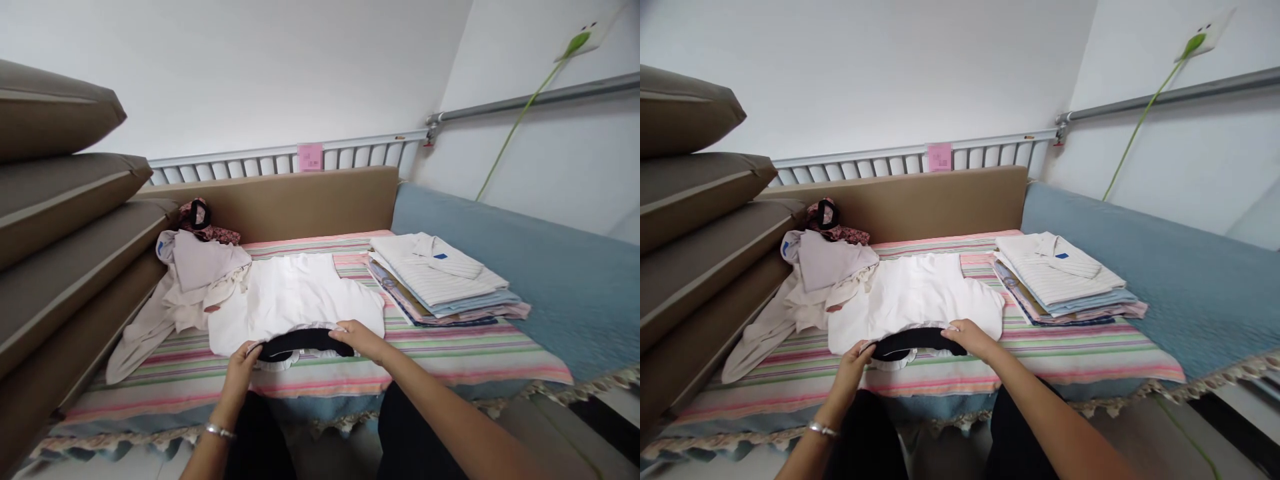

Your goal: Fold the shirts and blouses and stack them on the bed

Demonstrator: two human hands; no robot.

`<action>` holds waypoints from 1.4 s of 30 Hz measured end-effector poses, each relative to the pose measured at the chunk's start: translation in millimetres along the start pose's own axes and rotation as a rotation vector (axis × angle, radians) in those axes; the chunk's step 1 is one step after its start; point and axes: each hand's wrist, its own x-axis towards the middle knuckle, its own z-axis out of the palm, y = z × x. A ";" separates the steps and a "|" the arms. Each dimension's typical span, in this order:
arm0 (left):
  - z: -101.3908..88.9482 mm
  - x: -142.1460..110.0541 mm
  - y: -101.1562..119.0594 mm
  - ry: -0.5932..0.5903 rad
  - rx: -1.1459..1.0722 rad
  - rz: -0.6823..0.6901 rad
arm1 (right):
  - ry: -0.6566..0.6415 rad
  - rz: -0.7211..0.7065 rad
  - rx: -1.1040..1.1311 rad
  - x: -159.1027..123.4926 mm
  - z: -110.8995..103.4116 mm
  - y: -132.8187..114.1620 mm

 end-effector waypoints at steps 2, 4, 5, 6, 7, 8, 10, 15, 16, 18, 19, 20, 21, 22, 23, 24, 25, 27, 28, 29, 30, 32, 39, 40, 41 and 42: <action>-9.5 3.1 2.2 -0.085 -0.031 -0.062 | -0.017 0.016 0.010 3.0 -0.1 0.7; -14.4 4.9 1.1 -0.131 -0.043 -0.113 | -0.010 0.028 -0.002 7.4 3.1 3.9; -15.0 5.8 -0.7 -0.137 -0.037 -0.133 | 0.001 0.034 -0.013 10.1 5.6 6.4; -14.4 6.9 -3.2 -0.132 -0.023 -0.150 | 0.016 0.040 -0.029 13.1 8.1 9.5; -13.2 7.9 -5.9 -0.116 -0.002 -0.161 | 0.037 0.047 -0.048 15.9 10.5 12.8; -11.6 8.7 -8.7 -0.088 0.024 -0.167 | 0.063 0.055 -0.073 18.5 12.3 16.1; -8.7 7.3 -12.8 0.008 0.087 -0.162 | 0.123 0.074 -0.140 20.8 14.4 20.4; -4.3 -27.7 -14.3 0.241 0.310 0.107 | 0.290 -0.069 -0.363 -4.6 26.5 9.7; -3.0 -38.8 -15.2 0.230 0.384 0.225 | 0.296 -0.172 -0.440 -14.6 33.3 6.5; 0.0 -59.0 -19.3 0.144 0.548 0.435 | 0.251 -0.391 -0.606 -34.7 50.2 4.9; 1.2 -66.3 -22.3 0.089 0.628 0.499 | 0.205 -0.470 -0.679 -43.2 58.6 7.5; 1.8 -70.8 -25.6 0.042 0.711 0.543 | 0.159 -0.508 -0.738 -49.8 65.8 12.6; 1.6 -72.3 -28.7 0.008 0.794 0.569 | 0.123 -0.517 -0.795 -54.2 70.9 19.5; 0.5 -70.9 -31.3 -0.015 0.871 0.580 | 0.098 -0.501 -0.849 -56.3 73.5 27.7; -1.5 -67.1 -33.1 -0.032 0.936 0.580 | 0.077 -0.470 -0.898 -56.5 73.5 36.0; -4.2 -61.3 -33.9 -0.048 0.985 0.572 | 0.062 -0.435 -0.940 -55.1 71.0 43.6; -7.2 -54.3 -33.5 -0.067 1.017 0.559 | 0.052 -0.403 -0.972 -52.9 66.5 49.4; -13.1 -38.8 -29.4 -0.137 1.028 0.528 | 0.040 -0.368 -1.011 -47.8 54.2 53.6; -15.5 -30.9 -26.0 -0.182 1.011 0.503 | 0.029 -0.363 -1.021 -45.3 47.4 51.5; -17.4 -23.1 -21.7 -0.227 0.984 0.465 | 0.015 -0.358 -1.033 -42.7 40.8 46.8; -18.9 -15.1 -16.6 -0.266 0.946 0.412 | -0.003 -0.343 -1.052 -39.5 34.3 39.9; -21.9 2.4 -4.3 -0.309 0.861 0.293 | -0.033 -0.285 -1.100 -29.3 20.8 21.7; -45.0 80.4 69.4 -0.259 0.744 0.224 | 0.165 -0.192 -1.161 35.2 -46.7 -63.7; -48.8 87.6 81.3 -0.221 0.747 0.234 | 0.204 -0.200 -1.166 39.2 -53.9 -76.1; -52.0 91.8 91.1 -0.179 0.751 0.247 | 0.241 -0.212 -1.173 39.9 -58.5 -86.5; -54.4 92.4 97.6 -0.137 0.755 0.261 | 0.283 -0.232 -1.177 37.4 -60.0 -93.6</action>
